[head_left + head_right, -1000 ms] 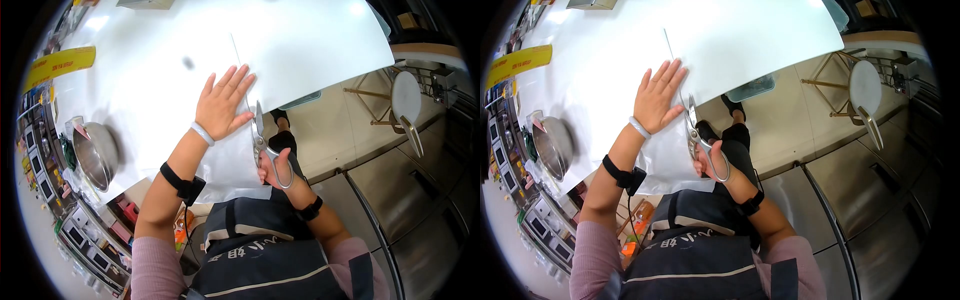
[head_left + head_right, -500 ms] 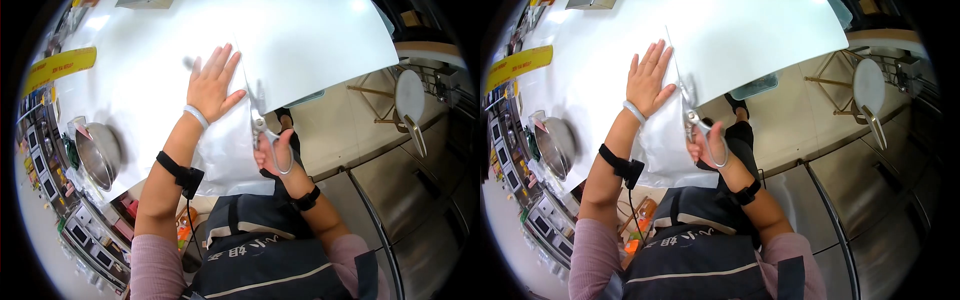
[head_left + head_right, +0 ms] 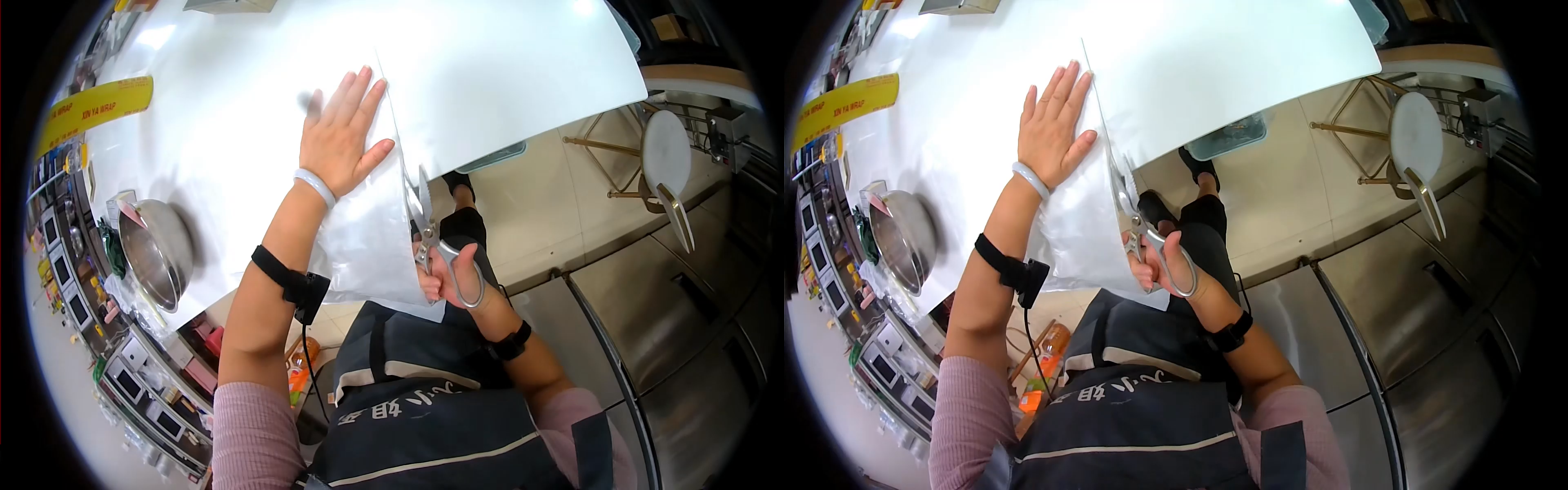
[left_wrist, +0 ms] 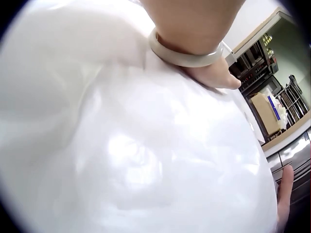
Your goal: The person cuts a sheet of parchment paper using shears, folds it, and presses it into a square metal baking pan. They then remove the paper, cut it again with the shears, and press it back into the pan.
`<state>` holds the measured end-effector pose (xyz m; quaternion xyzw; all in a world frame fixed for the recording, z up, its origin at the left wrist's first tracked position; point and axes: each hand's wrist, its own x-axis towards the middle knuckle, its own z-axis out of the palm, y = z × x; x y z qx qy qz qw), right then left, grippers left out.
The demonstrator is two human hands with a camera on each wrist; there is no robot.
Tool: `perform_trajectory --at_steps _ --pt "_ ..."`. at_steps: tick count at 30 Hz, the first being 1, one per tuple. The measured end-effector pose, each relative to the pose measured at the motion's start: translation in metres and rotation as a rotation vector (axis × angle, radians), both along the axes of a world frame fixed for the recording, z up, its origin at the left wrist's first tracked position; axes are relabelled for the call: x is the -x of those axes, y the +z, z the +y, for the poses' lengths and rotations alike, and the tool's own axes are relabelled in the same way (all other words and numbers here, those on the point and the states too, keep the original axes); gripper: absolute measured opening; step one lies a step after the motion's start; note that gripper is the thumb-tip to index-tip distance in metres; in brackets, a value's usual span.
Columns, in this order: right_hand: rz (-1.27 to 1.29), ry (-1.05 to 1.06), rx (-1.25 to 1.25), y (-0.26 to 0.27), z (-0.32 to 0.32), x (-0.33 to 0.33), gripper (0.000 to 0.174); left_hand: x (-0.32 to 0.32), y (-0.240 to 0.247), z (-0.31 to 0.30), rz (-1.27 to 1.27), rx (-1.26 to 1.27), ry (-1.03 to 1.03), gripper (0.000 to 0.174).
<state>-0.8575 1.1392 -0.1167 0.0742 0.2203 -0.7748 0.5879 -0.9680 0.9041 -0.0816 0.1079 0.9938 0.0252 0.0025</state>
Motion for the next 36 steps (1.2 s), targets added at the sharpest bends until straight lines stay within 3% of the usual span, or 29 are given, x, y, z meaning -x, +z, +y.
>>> perform_trajectory --at_steps 9,12,20,23,27,31,36 --pt "0.084 -0.036 -0.084 -0.004 -0.030 0.033 0.105 0.000 0.000 0.000 -0.005 -0.020 -0.002 0.066" --pt "0.067 -0.065 -0.005 0.002 -0.040 0.051 0.099 -0.002 0.002 0.002 -0.016 -0.032 -0.010 0.067" --pt "0.002 -0.104 0.049 0.004 -0.008 0.007 0.096 -0.035 0.015 0.030 -0.137 -0.079 -0.140 0.072" --pt "0.015 -0.118 0.011 0.001 -0.009 0.007 0.096 -0.021 0.013 0.027 -0.118 -0.185 -0.031 0.070" --pt "0.116 -0.124 0.008 0.005 -0.024 0.029 0.095 -0.012 0.006 0.029 -0.028 -0.069 -0.061 0.072" --pt "0.042 -0.158 0.090 0.000 -0.032 0.028 0.094 -0.012 0.005 0.027 -0.065 -0.093 -0.056 0.074" --pt "0.027 -0.142 -0.003 -0.003 -0.026 0.024 0.097 -0.012 0.005 0.026 -0.061 -0.082 -0.058 0.073"
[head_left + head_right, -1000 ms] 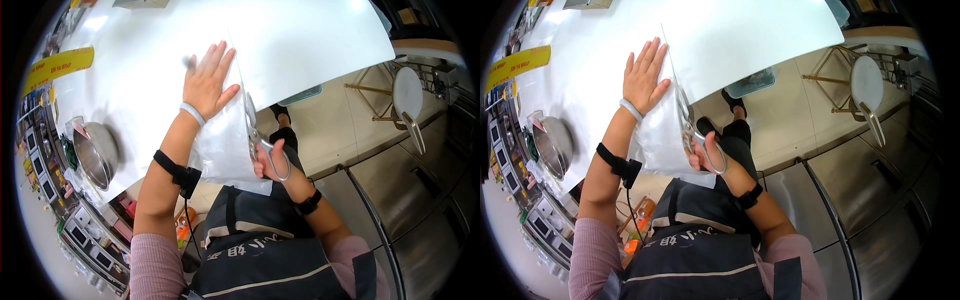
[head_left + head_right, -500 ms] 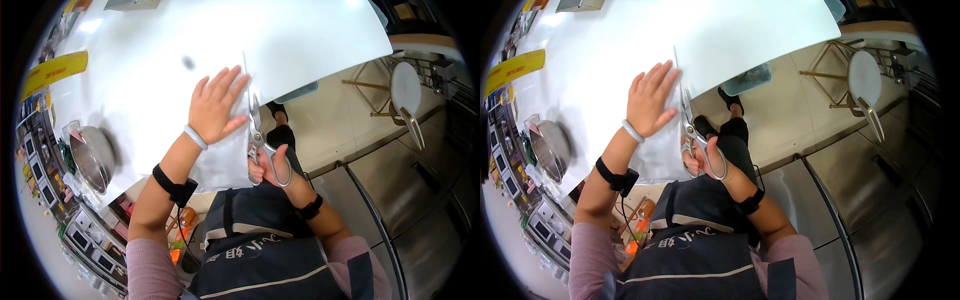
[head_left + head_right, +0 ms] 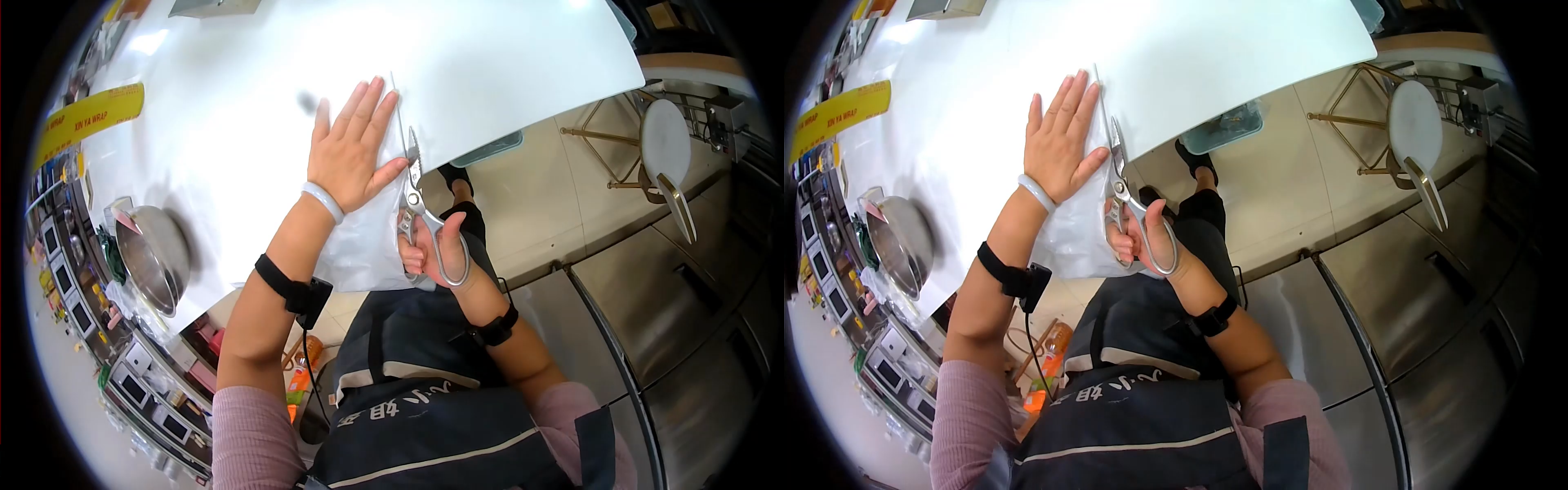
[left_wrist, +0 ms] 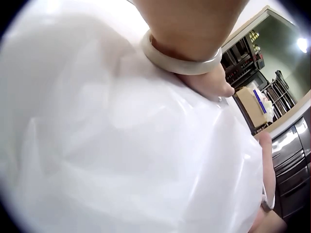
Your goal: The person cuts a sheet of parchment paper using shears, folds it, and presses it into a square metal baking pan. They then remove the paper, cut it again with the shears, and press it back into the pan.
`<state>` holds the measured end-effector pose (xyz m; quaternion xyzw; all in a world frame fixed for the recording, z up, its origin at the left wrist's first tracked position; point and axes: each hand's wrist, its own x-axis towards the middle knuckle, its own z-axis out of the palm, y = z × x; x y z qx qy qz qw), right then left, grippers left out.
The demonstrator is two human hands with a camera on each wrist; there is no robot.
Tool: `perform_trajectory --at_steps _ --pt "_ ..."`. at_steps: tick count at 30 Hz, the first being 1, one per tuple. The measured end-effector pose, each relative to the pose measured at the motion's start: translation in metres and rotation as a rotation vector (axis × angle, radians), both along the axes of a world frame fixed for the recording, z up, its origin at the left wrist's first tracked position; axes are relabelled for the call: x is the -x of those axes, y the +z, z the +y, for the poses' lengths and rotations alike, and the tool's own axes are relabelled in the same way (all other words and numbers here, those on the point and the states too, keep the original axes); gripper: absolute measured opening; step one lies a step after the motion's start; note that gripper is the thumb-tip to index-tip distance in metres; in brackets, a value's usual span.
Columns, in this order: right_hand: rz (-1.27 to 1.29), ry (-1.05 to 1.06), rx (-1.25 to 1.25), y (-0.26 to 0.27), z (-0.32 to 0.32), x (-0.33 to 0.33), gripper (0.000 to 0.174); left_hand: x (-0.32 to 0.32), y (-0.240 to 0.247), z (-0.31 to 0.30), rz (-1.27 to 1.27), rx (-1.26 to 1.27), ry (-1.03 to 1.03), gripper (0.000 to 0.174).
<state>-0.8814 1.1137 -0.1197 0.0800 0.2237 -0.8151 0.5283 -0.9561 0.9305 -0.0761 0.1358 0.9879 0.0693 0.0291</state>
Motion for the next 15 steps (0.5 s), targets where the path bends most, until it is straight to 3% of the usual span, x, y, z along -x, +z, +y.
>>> perform_trajectory --at_steps 15 --pt "-0.096 0.042 -0.037 0.017 -0.007 0.008 0.097 -0.001 -0.002 0.004 0.016 0.042 0.014 0.071"
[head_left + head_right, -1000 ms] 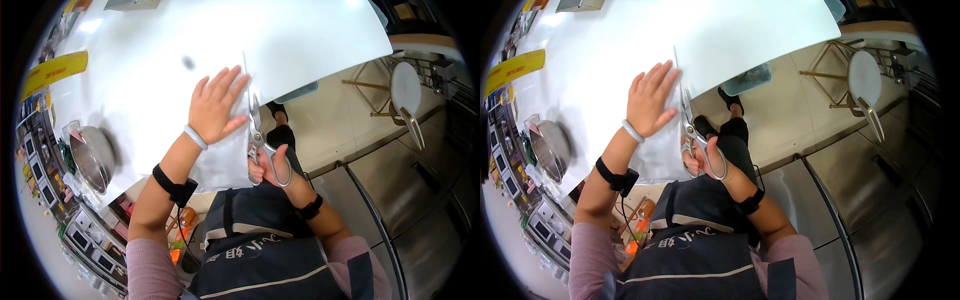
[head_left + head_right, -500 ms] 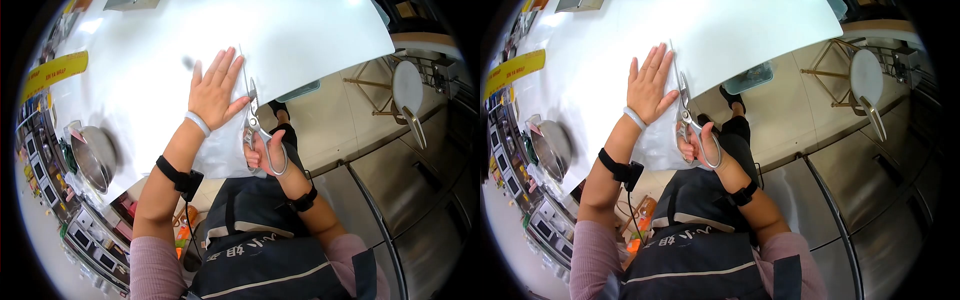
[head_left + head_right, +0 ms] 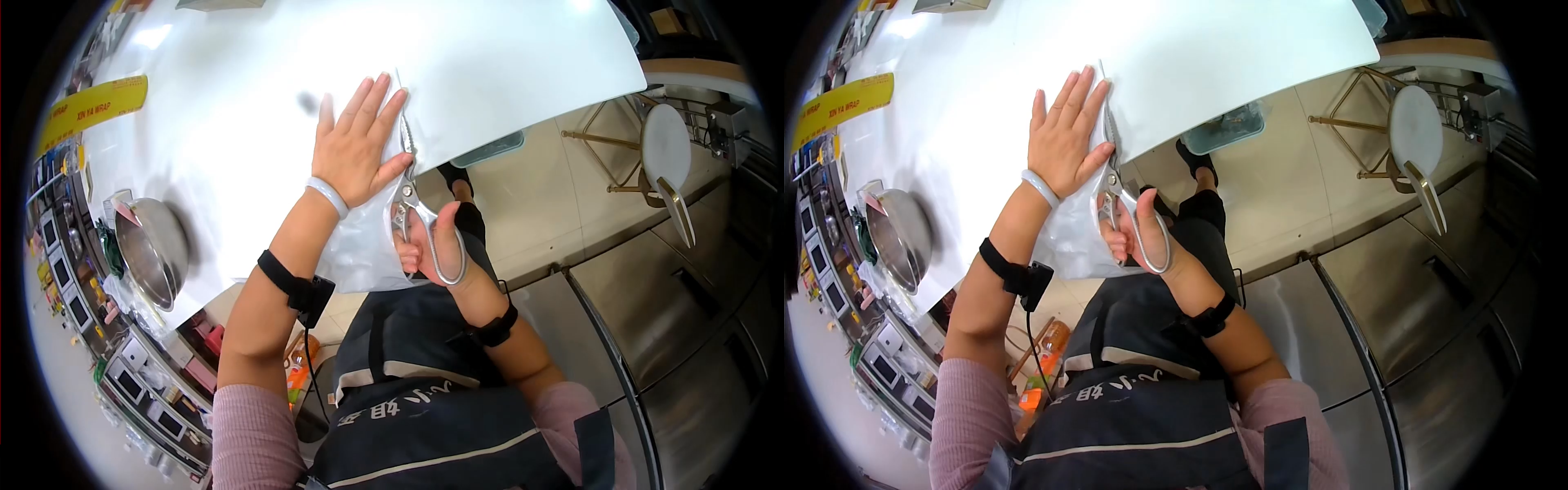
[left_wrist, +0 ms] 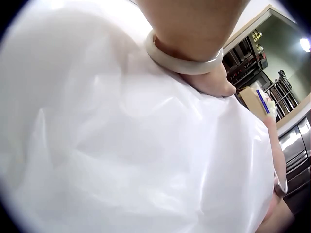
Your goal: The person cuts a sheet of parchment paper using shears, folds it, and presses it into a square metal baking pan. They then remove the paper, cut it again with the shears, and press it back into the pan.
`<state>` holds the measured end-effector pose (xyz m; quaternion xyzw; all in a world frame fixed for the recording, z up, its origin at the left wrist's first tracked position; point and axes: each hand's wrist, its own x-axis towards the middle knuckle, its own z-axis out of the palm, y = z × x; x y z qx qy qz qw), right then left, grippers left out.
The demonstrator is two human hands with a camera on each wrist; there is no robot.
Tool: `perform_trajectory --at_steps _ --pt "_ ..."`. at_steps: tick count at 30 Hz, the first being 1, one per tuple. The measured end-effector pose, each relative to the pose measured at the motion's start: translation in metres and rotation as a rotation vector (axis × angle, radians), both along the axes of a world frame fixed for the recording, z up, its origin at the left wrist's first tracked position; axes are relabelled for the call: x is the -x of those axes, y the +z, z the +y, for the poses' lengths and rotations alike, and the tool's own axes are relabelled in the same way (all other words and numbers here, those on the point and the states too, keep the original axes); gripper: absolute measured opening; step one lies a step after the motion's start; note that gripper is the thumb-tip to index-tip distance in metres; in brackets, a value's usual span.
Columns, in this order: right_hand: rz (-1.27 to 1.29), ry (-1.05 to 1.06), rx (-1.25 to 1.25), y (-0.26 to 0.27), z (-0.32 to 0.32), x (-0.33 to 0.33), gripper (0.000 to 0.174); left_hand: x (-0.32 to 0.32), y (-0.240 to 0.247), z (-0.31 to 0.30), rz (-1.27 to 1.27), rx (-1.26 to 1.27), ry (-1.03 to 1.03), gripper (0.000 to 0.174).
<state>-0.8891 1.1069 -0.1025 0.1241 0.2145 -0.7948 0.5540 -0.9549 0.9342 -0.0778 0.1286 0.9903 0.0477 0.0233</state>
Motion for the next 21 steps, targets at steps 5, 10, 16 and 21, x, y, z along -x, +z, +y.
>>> perform_trajectory --at_steps 5,10,16,21 --pt "0.064 -0.158 0.044 -0.005 0.010 0.018 0.092 -0.002 0.003 0.000 -0.007 0.016 -0.003 0.071" --pt "0.094 -0.114 0.019 -0.003 0.013 0.007 0.095 0.000 0.000 -0.002 0.030 -0.038 0.011 0.073" --pt "0.140 -0.041 0.042 -0.001 0.033 -0.022 0.096 0.000 -0.001 -0.004 0.020 -0.028 0.016 0.073" --pt "0.124 0.002 0.068 -0.001 0.038 -0.030 0.096 0.000 -0.001 -0.003 0.029 -0.043 0.014 0.072"
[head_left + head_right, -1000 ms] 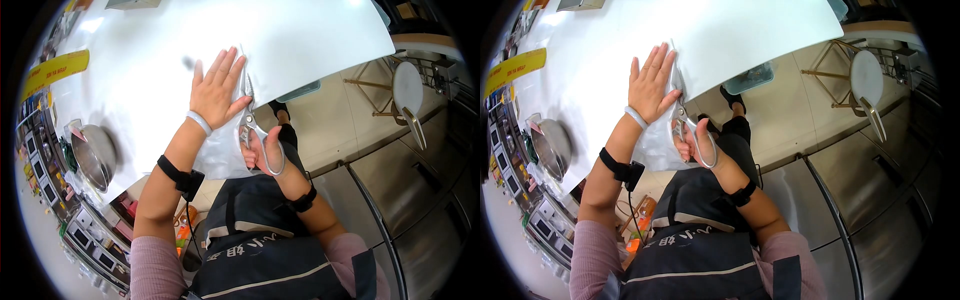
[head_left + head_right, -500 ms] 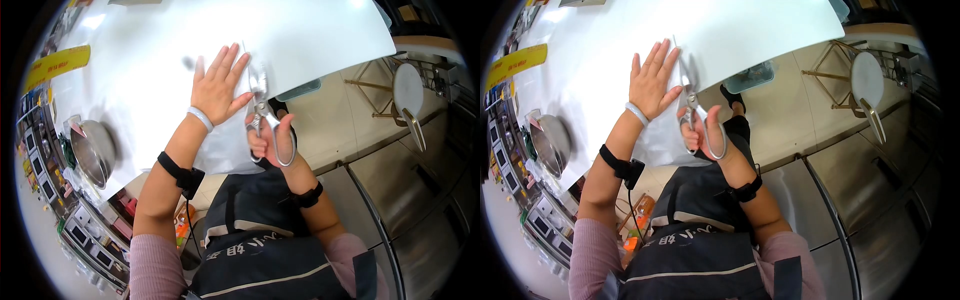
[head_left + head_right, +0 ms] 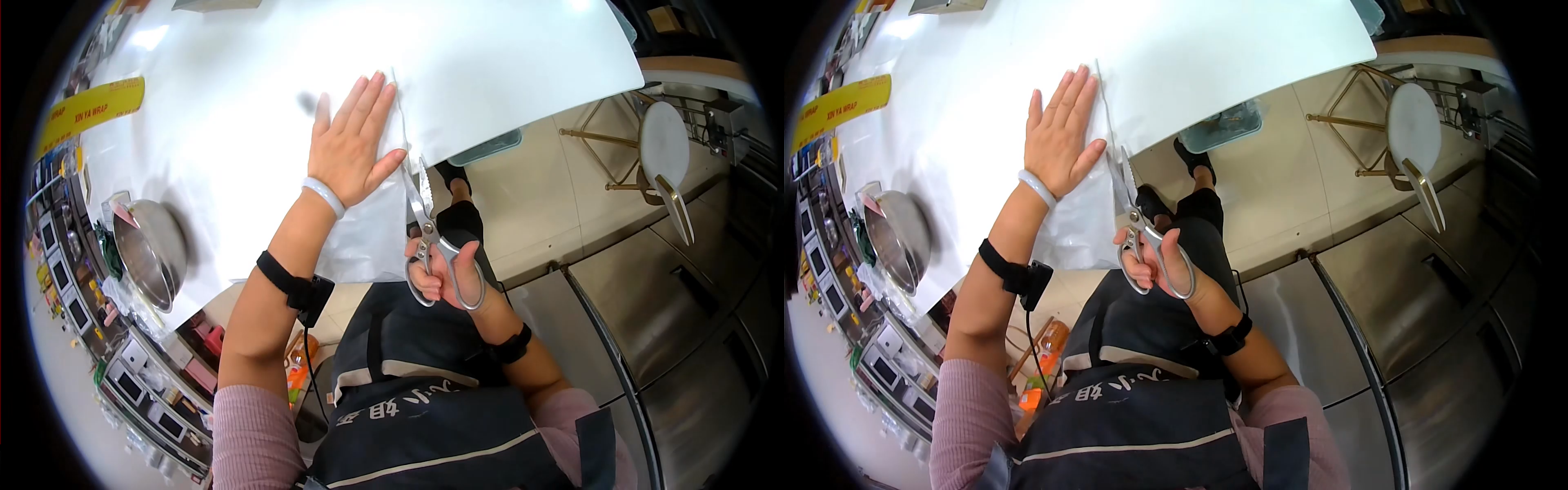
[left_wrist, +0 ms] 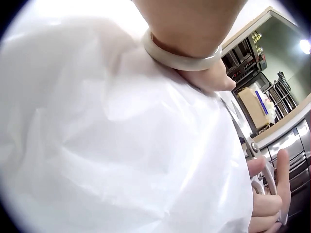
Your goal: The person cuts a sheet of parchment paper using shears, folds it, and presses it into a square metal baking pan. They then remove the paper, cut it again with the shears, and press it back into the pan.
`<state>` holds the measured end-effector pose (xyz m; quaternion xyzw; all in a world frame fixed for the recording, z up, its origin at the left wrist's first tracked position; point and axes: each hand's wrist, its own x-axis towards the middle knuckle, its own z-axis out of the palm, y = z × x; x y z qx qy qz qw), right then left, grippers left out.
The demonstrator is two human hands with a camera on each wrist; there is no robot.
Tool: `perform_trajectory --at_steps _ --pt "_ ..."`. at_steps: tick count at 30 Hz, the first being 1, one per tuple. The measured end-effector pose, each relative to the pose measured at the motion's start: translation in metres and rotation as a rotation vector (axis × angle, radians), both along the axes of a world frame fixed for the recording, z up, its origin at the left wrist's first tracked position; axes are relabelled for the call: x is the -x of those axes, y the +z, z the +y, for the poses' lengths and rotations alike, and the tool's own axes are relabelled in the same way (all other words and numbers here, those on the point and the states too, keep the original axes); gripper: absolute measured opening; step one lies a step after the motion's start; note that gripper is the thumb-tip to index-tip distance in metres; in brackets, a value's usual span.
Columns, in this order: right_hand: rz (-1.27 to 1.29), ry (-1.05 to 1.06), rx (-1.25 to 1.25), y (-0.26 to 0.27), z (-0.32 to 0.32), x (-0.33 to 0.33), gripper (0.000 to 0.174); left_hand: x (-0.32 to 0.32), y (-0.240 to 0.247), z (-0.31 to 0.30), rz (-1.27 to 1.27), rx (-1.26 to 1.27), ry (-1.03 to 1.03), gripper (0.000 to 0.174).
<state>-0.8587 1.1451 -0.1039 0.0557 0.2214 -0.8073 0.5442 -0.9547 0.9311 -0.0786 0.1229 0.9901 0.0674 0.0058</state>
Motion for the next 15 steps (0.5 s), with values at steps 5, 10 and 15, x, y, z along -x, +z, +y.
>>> perform_trajectory --at_steps 5,10,15 --pt "-0.012 -0.029 0.014 0.002 0.012 -0.001 0.095 0.000 0.000 -0.001 0.000 -0.001 0.003 0.072" --pt "0.031 0.046 -0.082 -0.001 0.014 -0.009 0.098 0.000 0.000 -0.001 -0.008 -0.014 0.010 0.071" --pt "0.121 0.023 0.044 -0.012 0.006 0.001 0.090 -0.001 -0.002 -0.001 -0.001 -0.010 0.004 0.071"
